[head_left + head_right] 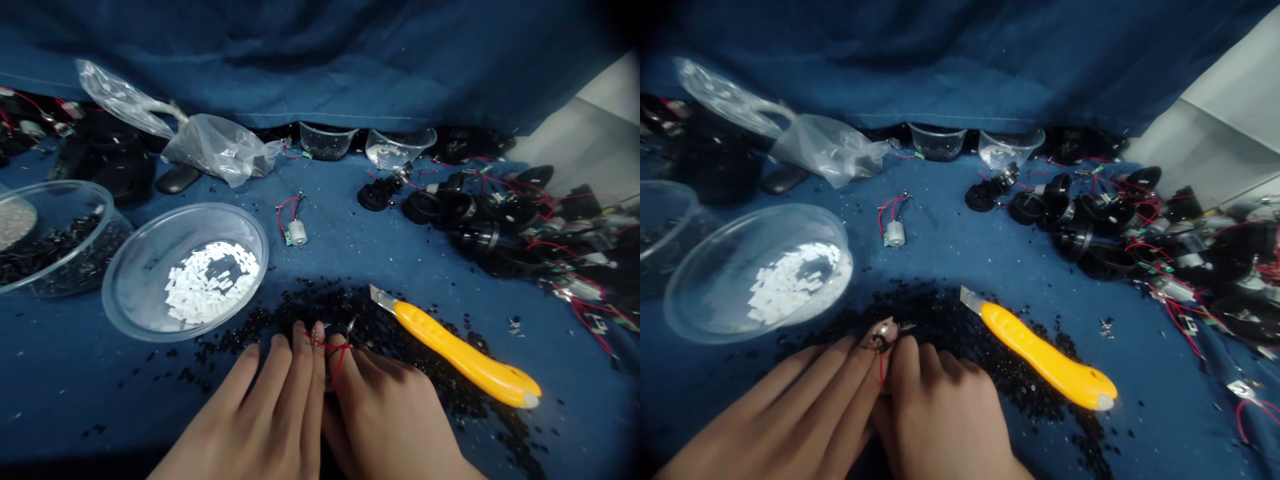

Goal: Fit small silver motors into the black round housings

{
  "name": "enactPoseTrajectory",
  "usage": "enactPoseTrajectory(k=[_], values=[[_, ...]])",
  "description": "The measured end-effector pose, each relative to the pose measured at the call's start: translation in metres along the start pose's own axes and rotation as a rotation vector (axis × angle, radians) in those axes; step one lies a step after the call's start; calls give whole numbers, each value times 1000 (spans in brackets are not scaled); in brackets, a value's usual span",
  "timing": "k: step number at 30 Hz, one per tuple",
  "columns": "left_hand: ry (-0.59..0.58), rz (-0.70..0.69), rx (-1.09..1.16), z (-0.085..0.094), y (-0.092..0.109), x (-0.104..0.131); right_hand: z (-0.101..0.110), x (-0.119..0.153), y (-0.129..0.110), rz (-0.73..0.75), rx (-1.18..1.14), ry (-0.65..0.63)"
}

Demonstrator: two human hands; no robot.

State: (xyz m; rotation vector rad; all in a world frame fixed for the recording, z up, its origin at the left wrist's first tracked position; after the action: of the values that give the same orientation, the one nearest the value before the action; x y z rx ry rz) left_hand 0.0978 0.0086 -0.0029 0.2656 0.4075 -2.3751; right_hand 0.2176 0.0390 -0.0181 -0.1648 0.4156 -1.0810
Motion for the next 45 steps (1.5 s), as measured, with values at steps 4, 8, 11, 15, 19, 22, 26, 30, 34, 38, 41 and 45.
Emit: enactPoseTrajectory(k=[4, 8, 11, 15, 19, 22, 26, 30, 34, 38, 41, 45], values=[[-109, -36, -59, 0, 2, -2, -3, 5, -3, -23, 25, -25], [-156, -31, -40, 2, 1, -5, -5, 10, -2, -19, 81, -5], [-182, -16, -37, 10, -4, -9, 0, 11, 0, 12, 54, 70], [-224, -5, -30, 19, -7, -12, 7, 13, -1, 87, -14, 194], [-228, -10, -37, 18, 0, -8, 6, 13, -1, 137, -80, 250], [-276, -14, -45, 12, 4, -4, 1, 11, 0, 124, -85, 215], [-279, -13, -45, 8, 6, -3, 0, 12, 1, 117, -77, 176], [-222, -6, -39, 14, 4, -3, 3, 16, 1, 134, -146, 244], [-214, 3, -47, 14, 3, -2, -1, 16, 2, 114, -206, 233], [-269, -15, -59, 3, 5, 1, -8, 14, 1, 116, -168, 155], [-220, -20, -68, 1, 4, 1, -8, 13, 1, 114, -134, 151], [-229, -8, -45, 5, 2, -2, -8, 10, 3, 88, -124, 123]])
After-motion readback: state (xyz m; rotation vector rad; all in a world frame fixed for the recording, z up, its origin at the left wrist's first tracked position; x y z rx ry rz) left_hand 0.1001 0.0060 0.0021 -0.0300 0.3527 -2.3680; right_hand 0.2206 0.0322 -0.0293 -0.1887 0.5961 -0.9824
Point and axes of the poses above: each hand's wrist, its own x-axis away from the middle knuckle, its own z-axis out of the back of the hand, y = z × x, the point moved 4 cm from there along -x, towards the middle knuckle, and after that the axes turned 5 degrees about -z, right-handed, at the moved point
